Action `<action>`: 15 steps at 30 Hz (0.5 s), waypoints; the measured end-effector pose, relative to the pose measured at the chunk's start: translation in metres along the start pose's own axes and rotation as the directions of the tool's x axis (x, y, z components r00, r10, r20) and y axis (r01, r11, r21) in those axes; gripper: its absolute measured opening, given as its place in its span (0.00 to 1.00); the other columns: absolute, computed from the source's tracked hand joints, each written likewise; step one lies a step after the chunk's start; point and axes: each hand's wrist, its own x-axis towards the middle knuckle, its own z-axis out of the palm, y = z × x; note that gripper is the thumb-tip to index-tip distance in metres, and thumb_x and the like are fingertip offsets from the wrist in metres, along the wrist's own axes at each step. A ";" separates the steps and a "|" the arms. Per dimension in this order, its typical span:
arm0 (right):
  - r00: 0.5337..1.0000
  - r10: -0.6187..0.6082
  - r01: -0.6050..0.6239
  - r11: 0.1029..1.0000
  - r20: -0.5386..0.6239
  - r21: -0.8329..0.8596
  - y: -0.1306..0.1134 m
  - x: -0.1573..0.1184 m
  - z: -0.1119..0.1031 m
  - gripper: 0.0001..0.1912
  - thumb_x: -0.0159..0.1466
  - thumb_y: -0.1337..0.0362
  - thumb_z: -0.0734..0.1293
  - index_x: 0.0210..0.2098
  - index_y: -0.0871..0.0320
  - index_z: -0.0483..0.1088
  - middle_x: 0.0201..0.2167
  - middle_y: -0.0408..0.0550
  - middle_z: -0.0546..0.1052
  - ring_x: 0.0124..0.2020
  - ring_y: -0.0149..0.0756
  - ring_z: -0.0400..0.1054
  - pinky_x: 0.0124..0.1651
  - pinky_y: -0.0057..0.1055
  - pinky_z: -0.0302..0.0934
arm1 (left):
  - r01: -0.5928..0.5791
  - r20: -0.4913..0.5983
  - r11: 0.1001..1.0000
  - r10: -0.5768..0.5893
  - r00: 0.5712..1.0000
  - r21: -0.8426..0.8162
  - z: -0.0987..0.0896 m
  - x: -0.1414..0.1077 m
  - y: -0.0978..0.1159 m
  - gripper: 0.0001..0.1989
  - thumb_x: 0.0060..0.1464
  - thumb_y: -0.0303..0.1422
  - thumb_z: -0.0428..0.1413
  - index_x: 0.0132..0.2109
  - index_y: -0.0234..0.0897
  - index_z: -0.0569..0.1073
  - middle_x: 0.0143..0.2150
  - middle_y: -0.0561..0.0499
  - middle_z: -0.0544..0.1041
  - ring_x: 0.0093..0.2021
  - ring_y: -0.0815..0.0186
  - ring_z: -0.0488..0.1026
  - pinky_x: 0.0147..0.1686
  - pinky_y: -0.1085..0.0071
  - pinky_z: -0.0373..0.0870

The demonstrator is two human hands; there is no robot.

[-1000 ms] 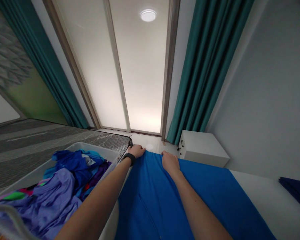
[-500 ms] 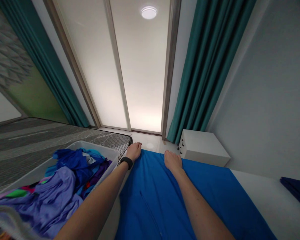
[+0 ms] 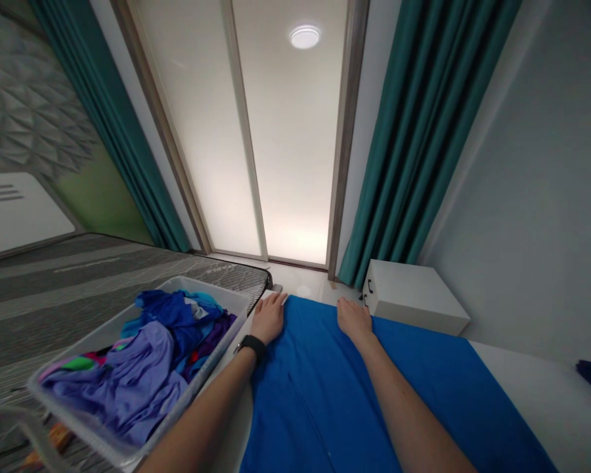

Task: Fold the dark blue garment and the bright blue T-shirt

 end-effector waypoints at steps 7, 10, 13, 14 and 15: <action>0.995 -0.097 0.096 0.995 0.029 0.036 -0.009 0.003 -0.014 0.22 0.71 0.63 0.49 0.57 0.58 0.65 0.58 0.56 0.69 0.57 0.44 0.63 0.57 0.41 0.50 | 0.003 -0.002 0.986 -0.004 1.000 -0.168 -0.004 0.007 -0.006 0.20 0.65 0.31 0.41 0.59 0.40 0.69 0.60 0.48 0.71 0.61 0.64 0.65 0.63 0.64 0.55; 0.990 -0.133 0.130 0.990 0.048 0.044 -0.010 0.003 -0.016 0.23 0.71 0.60 0.49 0.60 0.58 0.63 0.61 0.55 0.67 0.59 0.44 0.61 0.59 0.40 0.49 | -0.026 0.007 0.982 0.028 1.000 -0.189 -0.005 0.006 -0.007 0.20 0.64 0.33 0.44 0.60 0.41 0.69 0.61 0.50 0.71 0.62 0.64 0.65 0.64 0.66 0.55; 0.991 -0.120 0.118 0.992 0.060 0.034 0.003 -0.002 -0.016 0.25 0.71 0.58 0.49 0.62 0.60 0.60 0.64 0.56 0.63 0.61 0.45 0.58 0.61 0.41 0.48 | -0.058 0.012 0.978 0.062 0.998 -0.200 -0.005 0.004 -0.006 0.21 0.63 0.33 0.45 0.61 0.42 0.68 0.63 0.51 0.69 0.63 0.64 0.63 0.65 0.66 0.52; 0.993 -0.102 0.101 0.995 0.061 0.027 0.012 -0.005 -0.016 0.26 0.71 0.58 0.49 0.64 0.60 0.59 0.65 0.56 0.62 0.63 0.45 0.57 0.62 0.42 0.47 | -0.072 0.015 0.977 0.077 0.997 -0.200 -0.005 0.003 -0.006 0.21 0.64 0.33 0.44 0.61 0.42 0.67 0.63 0.51 0.68 0.64 0.64 0.62 0.66 0.65 0.51; 0.995 -0.079 0.078 0.997 0.061 0.018 0.023 -0.010 -0.016 0.27 0.71 0.57 0.49 0.65 0.61 0.57 0.66 0.57 0.60 0.64 0.46 0.55 0.63 0.43 0.46 | -0.091 0.018 0.976 0.097 0.995 -0.197 -0.004 0.003 -0.006 0.21 0.64 0.34 0.44 0.62 0.42 0.67 0.64 0.51 0.68 0.65 0.64 0.61 0.66 0.65 0.51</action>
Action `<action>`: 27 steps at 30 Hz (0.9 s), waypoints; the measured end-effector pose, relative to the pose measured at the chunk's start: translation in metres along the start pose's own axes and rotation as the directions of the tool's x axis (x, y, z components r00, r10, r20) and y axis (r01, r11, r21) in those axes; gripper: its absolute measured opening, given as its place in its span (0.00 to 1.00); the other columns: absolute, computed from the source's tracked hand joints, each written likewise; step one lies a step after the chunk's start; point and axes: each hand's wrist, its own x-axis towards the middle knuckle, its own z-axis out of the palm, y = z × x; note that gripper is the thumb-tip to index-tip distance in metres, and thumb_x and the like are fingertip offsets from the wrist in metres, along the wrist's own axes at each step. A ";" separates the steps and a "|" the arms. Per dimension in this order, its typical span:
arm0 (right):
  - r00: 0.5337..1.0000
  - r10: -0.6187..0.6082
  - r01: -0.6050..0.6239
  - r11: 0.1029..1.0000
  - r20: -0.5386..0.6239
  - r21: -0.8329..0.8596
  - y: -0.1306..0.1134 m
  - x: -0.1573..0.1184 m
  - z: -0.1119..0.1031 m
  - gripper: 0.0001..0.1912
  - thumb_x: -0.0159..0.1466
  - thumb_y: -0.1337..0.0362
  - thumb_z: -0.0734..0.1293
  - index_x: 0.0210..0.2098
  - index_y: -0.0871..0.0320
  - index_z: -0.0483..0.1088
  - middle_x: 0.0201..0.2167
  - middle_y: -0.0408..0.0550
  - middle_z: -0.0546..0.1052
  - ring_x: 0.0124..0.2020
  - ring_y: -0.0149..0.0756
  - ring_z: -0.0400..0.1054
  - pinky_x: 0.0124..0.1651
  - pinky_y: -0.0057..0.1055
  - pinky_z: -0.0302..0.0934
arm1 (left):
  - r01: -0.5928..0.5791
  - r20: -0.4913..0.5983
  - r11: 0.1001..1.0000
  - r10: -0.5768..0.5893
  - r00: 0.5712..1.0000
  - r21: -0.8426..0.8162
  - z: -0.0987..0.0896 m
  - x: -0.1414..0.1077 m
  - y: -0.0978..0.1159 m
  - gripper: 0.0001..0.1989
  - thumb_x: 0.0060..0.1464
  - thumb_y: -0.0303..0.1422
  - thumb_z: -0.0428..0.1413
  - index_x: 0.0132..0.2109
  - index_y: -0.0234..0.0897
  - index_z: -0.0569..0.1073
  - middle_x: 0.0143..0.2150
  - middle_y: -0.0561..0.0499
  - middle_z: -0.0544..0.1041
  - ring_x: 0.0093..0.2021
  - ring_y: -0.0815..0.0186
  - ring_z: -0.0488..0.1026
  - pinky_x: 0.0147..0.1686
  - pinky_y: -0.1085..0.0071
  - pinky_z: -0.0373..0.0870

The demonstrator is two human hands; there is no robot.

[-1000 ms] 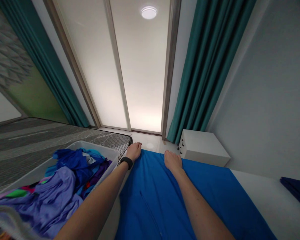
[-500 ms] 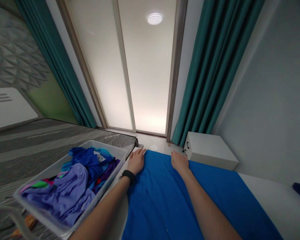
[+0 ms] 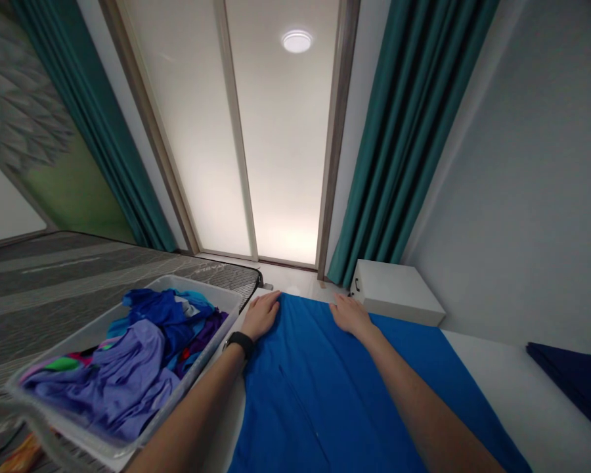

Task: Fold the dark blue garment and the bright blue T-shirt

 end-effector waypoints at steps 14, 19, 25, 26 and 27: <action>0.945 0.314 -0.324 0.936 -0.093 -0.138 0.163 -0.082 0.023 0.32 0.71 0.53 0.47 0.69 0.64 0.48 0.70 0.54 0.51 0.70 0.42 0.41 0.69 0.44 0.33 | -0.191 0.229 0.965 0.149 0.962 0.177 0.003 -0.001 0.004 0.27 0.67 0.44 0.38 0.69 0.45 0.53 0.72 0.52 0.50 0.70 0.62 0.49 0.67 0.60 0.43; 0.906 0.408 -0.419 0.902 -0.108 -0.103 0.168 -0.085 0.026 0.35 0.70 0.49 0.45 0.69 0.64 0.47 0.70 0.55 0.49 0.71 0.43 0.37 0.68 0.49 0.33 | -0.178 0.249 0.948 0.110 0.962 0.266 0.007 -0.002 0.006 0.29 0.66 0.44 0.37 0.70 0.41 0.52 0.72 0.50 0.50 0.71 0.61 0.45 0.67 0.57 0.41; 0.889 0.444 -0.453 0.888 -0.109 -0.080 0.169 -0.086 0.024 0.35 0.69 0.48 0.46 0.70 0.61 0.46 0.70 0.54 0.48 0.71 0.43 0.37 0.68 0.50 0.32 | -0.093 0.231 0.946 0.020 0.973 0.312 0.007 -0.002 0.010 0.30 0.66 0.44 0.38 0.70 0.38 0.51 0.72 0.49 0.49 0.71 0.60 0.45 0.67 0.54 0.40; 0.888 0.445 -0.455 0.887 -0.112 -0.078 0.169 -0.086 0.024 0.35 0.70 0.48 0.46 0.70 0.61 0.46 0.70 0.54 0.48 0.71 0.43 0.37 0.68 0.51 0.32 | -0.084 0.226 0.944 0.010 0.974 0.318 0.007 -0.003 0.010 0.30 0.66 0.44 0.38 0.70 0.38 0.51 0.72 0.49 0.49 0.71 0.60 0.45 0.67 0.53 0.40; 0.888 0.445 -0.455 0.887 -0.115 -0.078 0.169 -0.086 0.024 0.35 0.70 0.48 0.46 0.70 0.61 0.46 0.70 0.54 0.48 0.71 0.43 0.37 0.68 0.51 0.32 | -0.077 0.220 0.943 0.004 0.975 0.323 0.008 -0.003 0.011 0.29 0.66 0.43 0.38 0.70 0.38 0.51 0.72 0.49 0.49 0.71 0.59 0.45 0.67 0.52 0.40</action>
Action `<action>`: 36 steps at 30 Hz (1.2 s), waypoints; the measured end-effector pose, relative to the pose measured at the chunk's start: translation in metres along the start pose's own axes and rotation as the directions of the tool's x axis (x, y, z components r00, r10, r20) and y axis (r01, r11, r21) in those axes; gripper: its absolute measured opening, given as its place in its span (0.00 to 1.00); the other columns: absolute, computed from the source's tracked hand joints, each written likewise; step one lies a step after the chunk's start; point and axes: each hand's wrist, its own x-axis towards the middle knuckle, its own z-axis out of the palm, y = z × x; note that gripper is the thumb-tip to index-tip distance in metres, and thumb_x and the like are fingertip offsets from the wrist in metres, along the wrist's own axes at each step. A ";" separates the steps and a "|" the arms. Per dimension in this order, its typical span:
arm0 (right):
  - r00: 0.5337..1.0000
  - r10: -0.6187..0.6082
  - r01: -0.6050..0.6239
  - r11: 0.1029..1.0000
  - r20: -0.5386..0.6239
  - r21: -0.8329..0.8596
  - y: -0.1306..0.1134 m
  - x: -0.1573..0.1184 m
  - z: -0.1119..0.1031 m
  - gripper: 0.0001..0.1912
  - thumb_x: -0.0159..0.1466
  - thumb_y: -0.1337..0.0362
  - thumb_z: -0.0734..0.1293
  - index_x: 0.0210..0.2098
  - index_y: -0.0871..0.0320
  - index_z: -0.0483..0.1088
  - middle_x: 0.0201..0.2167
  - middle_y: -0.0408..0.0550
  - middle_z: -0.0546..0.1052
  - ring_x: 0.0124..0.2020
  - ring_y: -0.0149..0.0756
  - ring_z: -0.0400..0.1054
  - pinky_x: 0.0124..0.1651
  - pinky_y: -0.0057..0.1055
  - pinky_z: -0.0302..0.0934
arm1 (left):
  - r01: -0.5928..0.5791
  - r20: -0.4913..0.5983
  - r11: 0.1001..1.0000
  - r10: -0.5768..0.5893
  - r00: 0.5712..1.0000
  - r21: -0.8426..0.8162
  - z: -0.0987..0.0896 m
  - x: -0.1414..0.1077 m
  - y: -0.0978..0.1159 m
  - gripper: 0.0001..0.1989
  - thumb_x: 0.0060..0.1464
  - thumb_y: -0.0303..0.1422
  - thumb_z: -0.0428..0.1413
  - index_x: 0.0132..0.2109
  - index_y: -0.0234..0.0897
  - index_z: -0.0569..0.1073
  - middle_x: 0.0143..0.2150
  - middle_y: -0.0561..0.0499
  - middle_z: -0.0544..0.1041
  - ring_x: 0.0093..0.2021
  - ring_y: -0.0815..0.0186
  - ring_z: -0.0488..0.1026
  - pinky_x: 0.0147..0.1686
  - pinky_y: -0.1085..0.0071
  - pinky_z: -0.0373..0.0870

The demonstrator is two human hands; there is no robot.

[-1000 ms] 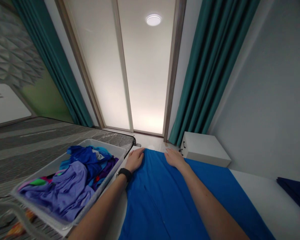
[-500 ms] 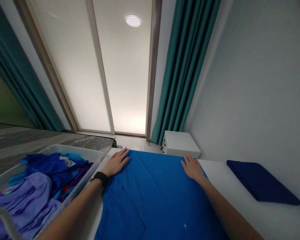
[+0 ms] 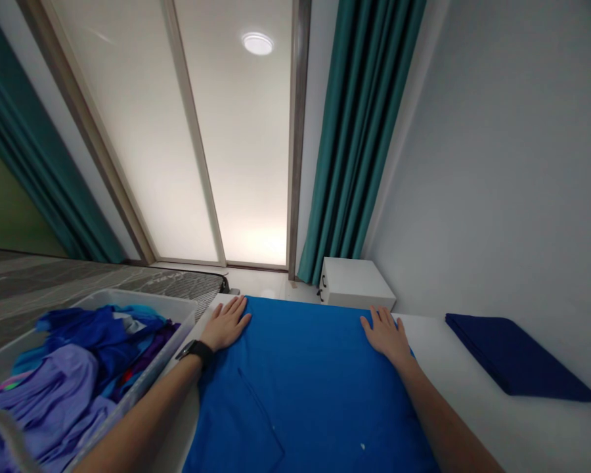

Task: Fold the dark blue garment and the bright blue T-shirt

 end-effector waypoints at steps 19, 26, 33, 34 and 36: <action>0.999 -0.027 0.026 1.000 -0.029 -0.012 -0.002 -0.002 0.000 0.34 0.69 0.51 0.45 0.69 0.63 0.49 0.69 0.54 0.52 0.70 0.45 0.40 0.67 0.53 0.35 | 0.062 -0.107 0.993 -0.073 0.992 -0.105 -0.012 0.054 -0.016 0.18 0.63 0.35 0.44 0.51 0.44 0.75 0.53 0.50 0.77 0.57 0.58 0.69 0.58 0.60 0.58; 1.000 -0.021 0.021 1.000 -0.020 -0.018 -0.001 -0.001 0.001 0.34 0.69 0.51 0.46 0.68 0.63 0.49 0.69 0.54 0.52 0.70 0.44 0.40 0.67 0.53 0.34 | 0.065 -0.069 0.995 -0.070 0.995 -0.081 -0.010 0.063 -0.012 0.19 0.63 0.42 0.44 0.42 0.43 0.78 0.48 0.48 0.80 0.54 0.53 0.71 0.57 0.55 0.57; 0.999 -0.035 0.034 0.999 -0.042 -0.005 0.000 0.000 0.004 0.34 0.69 0.51 0.45 0.68 0.64 0.49 0.69 0.56 0.52 0.70 0.45 0.40 0.67 0.53 0.35 | 0.038 -0.117 0.995 -0.048 0.992 -0.089 -0.003 0.059 -0.012 0.19 0.65 0.37 0.41 0.52 0.46 0.74 0.54 0.48 0.76 0.57 0.57 0.68 0.60 0.55 0.52; 0.999 -0.035 0.035 0.999 -0.041 -0.004 0.000 0.000 0.004 0.34 0.69 0.51 0.45 0.68 0.64 0.50 0.69 0.56 0.52 0.70 0.45 0.40 0.67 0.53 0.34 | 0.033 -0.116 0.995 -0.043 0.992 -0.092 -0.002 0.059 -0.013 0.19 0.65 0.37 0.41 0.50 0.45 0.75 0.54 0.48 0.76 0.57 0.57 0.69 0.60 0.56 0.52; 0.999 -0.032 0.032 0.999 -0.038 -0.004 0.000 -0.001 0.003 0.34 0.69 0.51 0.45 0.68 0.64 0.50 0.69 0.56 0.52 0.70 0.45 0.40 0.67 0.53 0.34 | 0.030 -0.118 0.994 -0.043 0.992 -0.104 -0.002 0.058 -0.015 0.19 0.65 0.36 0.41 0.49 0.45 0.76 0.53 0.48 0.77 0.56 0.57 0.69 0.60 0.57 0.53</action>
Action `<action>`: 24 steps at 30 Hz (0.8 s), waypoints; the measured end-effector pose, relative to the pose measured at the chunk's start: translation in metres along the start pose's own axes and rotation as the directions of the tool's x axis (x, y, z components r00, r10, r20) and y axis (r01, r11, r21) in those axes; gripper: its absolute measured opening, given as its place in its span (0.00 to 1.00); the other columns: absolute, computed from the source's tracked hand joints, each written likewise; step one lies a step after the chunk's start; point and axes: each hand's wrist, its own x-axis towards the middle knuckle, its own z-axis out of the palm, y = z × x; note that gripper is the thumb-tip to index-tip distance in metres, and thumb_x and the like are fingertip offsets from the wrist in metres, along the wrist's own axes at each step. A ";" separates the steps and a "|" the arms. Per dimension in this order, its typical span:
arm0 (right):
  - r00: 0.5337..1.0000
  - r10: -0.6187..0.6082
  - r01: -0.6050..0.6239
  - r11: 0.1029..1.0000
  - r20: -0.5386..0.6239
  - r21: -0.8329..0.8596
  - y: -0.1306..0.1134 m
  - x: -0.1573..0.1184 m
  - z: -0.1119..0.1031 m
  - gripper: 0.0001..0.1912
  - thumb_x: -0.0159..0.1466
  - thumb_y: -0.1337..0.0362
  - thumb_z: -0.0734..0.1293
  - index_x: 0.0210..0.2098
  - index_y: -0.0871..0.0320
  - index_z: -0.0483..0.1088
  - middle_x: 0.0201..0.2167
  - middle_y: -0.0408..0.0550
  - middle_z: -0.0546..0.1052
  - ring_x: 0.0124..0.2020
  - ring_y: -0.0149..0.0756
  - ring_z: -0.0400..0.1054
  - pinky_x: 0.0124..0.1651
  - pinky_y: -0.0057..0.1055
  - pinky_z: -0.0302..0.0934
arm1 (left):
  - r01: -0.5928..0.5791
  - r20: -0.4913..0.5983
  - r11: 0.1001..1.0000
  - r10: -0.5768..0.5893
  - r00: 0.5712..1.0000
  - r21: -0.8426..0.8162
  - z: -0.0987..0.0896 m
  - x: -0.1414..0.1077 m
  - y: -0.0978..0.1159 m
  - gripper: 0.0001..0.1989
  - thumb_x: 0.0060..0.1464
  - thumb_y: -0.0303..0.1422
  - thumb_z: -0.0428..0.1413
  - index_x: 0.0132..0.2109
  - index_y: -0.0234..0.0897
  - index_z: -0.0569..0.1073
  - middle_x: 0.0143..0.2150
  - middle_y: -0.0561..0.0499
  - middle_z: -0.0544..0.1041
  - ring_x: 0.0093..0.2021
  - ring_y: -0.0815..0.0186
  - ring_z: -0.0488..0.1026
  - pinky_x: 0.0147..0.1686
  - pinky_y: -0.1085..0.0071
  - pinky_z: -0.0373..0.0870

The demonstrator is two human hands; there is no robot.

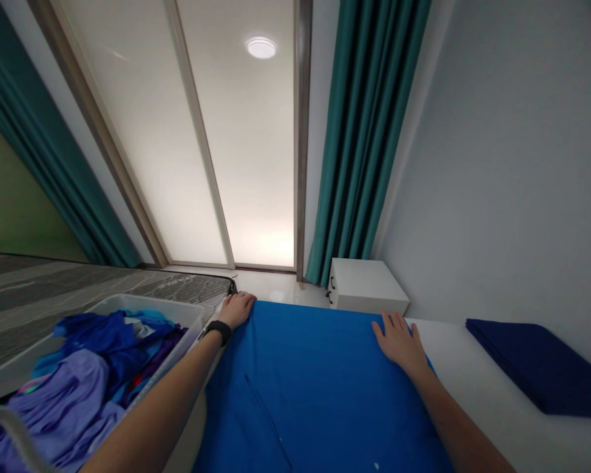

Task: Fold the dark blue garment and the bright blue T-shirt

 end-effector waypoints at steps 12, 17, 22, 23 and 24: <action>1.000 0.006 -0.005 1.000 0.014 -0.012 0.000 0.000 -0.002 0.34 0.69 0.51 0.46 0.69 0.63 0.49 0.69 0.53 0.52 0.70 0.44 0.40 0.68 0.53 0.35 | 0.027 0.033 0.997 -0.024 0.999 -0.072 -0.008 0.006 -0.003 0.14 0.59 0.38 0.49 0.45 0.45 0.78 0.47 0.52 0.80 0.53 0.59 0.72 0.57 0.63 0.59; 1.000 0.008 -0.008 1.000 0.021 -0.004 0.000 0.000 -0.001 0.34 0.69 0.50 0.45 0.69 0.63 0.48 0.70 0.54 0.51 0.70 0.45 0.39 0.68 0.53 0.34 | 0.051 -0.002 0.996 -0.052 0.999 -0.072 -0.003 0.007 0.002 0.13 0.60 0.38 0.48 0.44 0.45 0.77 0.46 0.51 0.80 0.52 0.58 0.72 0.57 0.59 0.57; 1.000 0.008 -0.008 1.000 0.010 -0.015 0.000 0.000 0.000 0.34 0.69 0.51 0.45 0.69 0.63 0.49 0.69 0.55 0.52 0.70 0.45 0.40 0.67 0.53 0.34 | 0.047 -0.069 0.996 -0.053 0.996 -0.079 -0.003 0.006 0.013 0.12 0.62 0.33 0.47 0.44 0.42 0.75 0.44 0.48 0.77 0.49 0.59 0.72 0.51 0.61 0.61; 1.000 0.010 -0.010 1.000 0.015 -0.016 0.000 0.000 -0.001 0.34 0.69 0.51 0.45 0.69 0.63 0.49 0.69 0.55 0.52 0.70 0.44 0.39 0.67 0.53 0.34 | 0.046 -0.092 0.996 -0.053 0.994 -0.080 -0.005 0.005 0.017 0.12 0.63 0.33 0.46 0.45 0.41 0.74 0.45 0.47 0.76 0.49 0.58 0.71 0.50 0.61 0.62; 1.000 0.010 -0.010 1.000 0.016 -0.017 0.000 0.000 -0.001 0.34 0.69 0.51 0.45 0.69 0.63 0.49 0.69 0.54 0.51 0.70 0.44 0.39 0.68 0.53 0.34 | 0.043 -0.117 0.996 -0.052 0.992 -0.080 -0.008 0.002 0.021 0.13 0.64 0.33 0.45 0.46 0.40 0.73 0.46 0.45 0.75 0.50 0.57 0.70 0.49 0.61 0.63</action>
